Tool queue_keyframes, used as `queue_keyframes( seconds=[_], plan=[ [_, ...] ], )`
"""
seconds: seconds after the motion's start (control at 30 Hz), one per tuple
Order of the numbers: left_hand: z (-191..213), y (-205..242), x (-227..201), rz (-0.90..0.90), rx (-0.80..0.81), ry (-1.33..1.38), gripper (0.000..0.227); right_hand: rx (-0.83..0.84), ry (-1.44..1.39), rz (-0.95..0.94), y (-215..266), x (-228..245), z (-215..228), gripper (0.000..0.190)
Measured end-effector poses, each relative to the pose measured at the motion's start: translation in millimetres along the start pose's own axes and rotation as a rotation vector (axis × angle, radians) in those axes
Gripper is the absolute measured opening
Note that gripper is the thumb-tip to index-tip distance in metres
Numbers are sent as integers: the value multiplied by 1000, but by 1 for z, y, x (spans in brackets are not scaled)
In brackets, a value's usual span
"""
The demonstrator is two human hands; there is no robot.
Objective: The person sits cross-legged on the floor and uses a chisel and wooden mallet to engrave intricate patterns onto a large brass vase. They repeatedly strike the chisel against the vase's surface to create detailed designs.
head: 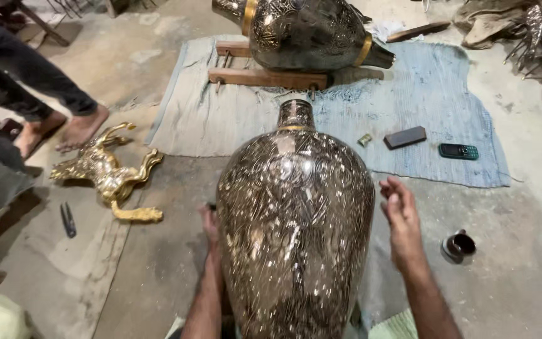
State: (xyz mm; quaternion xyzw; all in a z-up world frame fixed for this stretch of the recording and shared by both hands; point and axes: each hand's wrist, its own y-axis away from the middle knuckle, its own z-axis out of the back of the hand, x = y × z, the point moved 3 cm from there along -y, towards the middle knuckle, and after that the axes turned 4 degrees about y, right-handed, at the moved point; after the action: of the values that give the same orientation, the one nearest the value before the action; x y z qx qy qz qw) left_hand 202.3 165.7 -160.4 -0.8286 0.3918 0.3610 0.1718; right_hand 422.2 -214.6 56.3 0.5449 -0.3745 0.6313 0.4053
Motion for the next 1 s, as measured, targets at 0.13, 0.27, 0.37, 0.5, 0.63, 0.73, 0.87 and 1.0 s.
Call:
queue_keyframes(
  seconds=[0.13,0.27,0.37,0.5,0.63,0.73,0.87,1.0],
  plan=[
    [32,53,44,159,-71,165,75,44,-202,2,4,-13,-11,58],
    [31,75,32,177,-264,32,68,18,-332,-3,-10,-16,-22,64],
    [3,82,12,146,-274,37,63,-7,-339,29,0,-19,-25,67],
    [-55,54,-34,24,-202,39,57,-60,-350,-3,-2,-14,-29,74],
    [-107,45,-72,-121,-159,13,51,7,-486,-64,-11,-27,-25,77],
    [-140,35,-103,-202,-126,-114,47,-22,-464,-83,-17,-45,-28,76],
    [-169,29,-127,-357,-140,-465,46,-39,-430,-124,-18,-66,-30,76],
    [-164,34,-121,-558,-82,-835,49,-64,-391,-203,4,-93,-11,76]
  ],
)
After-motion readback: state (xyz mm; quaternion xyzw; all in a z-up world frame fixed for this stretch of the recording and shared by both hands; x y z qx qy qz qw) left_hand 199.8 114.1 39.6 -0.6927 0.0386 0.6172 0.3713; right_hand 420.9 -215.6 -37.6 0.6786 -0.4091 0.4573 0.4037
